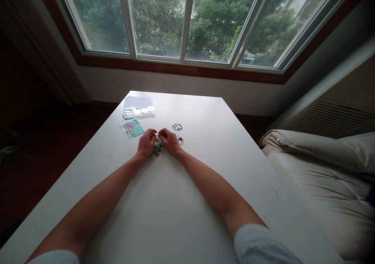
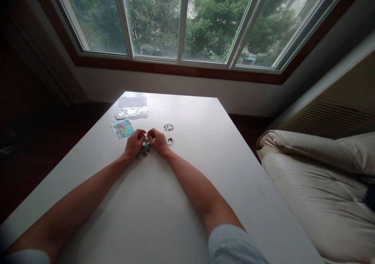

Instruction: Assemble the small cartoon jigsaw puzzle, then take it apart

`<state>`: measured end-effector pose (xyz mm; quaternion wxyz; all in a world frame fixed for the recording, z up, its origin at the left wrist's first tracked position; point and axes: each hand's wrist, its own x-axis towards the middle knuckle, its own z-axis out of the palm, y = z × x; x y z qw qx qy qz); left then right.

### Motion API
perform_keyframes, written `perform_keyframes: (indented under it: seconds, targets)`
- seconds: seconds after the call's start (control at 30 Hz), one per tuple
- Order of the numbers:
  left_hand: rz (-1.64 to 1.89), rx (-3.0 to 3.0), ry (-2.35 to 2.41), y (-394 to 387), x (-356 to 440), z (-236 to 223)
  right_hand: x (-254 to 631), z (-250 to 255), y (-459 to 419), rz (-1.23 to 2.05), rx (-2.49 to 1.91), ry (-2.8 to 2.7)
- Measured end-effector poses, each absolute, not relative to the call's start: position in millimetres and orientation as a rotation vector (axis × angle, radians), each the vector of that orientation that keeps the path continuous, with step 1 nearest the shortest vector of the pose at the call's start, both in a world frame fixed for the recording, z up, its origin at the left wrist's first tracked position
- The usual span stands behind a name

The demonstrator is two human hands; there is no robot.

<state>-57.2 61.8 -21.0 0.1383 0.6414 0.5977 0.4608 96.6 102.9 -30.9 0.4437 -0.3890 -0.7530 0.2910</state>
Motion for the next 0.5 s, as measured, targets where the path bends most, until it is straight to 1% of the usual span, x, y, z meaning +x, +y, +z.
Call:
perform_keyframes:
  seconds: [0.13, 0.33, 0.4, 0.5]
  targets:
    - [1.424, 1.797, 1.694, 66.3, -62.4, -25.0, 98.0, -30.0, 103.2, 0.637, -0.965, -1.942]
    - [1.460, 1.838, 1.701, 72.0, -70.9, -27.0, 105.8, -21.0, 95.8, 0.260, -1.162, -2.178]
    - [1.464, 1.795, 1.746, 74.2, -74.1, -27.0, 105.0, -21.8, 91.0, 0.221, -1.204, -2.295]
    - [1.493, 1.674, 1.784, 78.1, -78.5, -29.0, 99.6, -26.2, 83.0, 0.218, -1.153, -2.450]
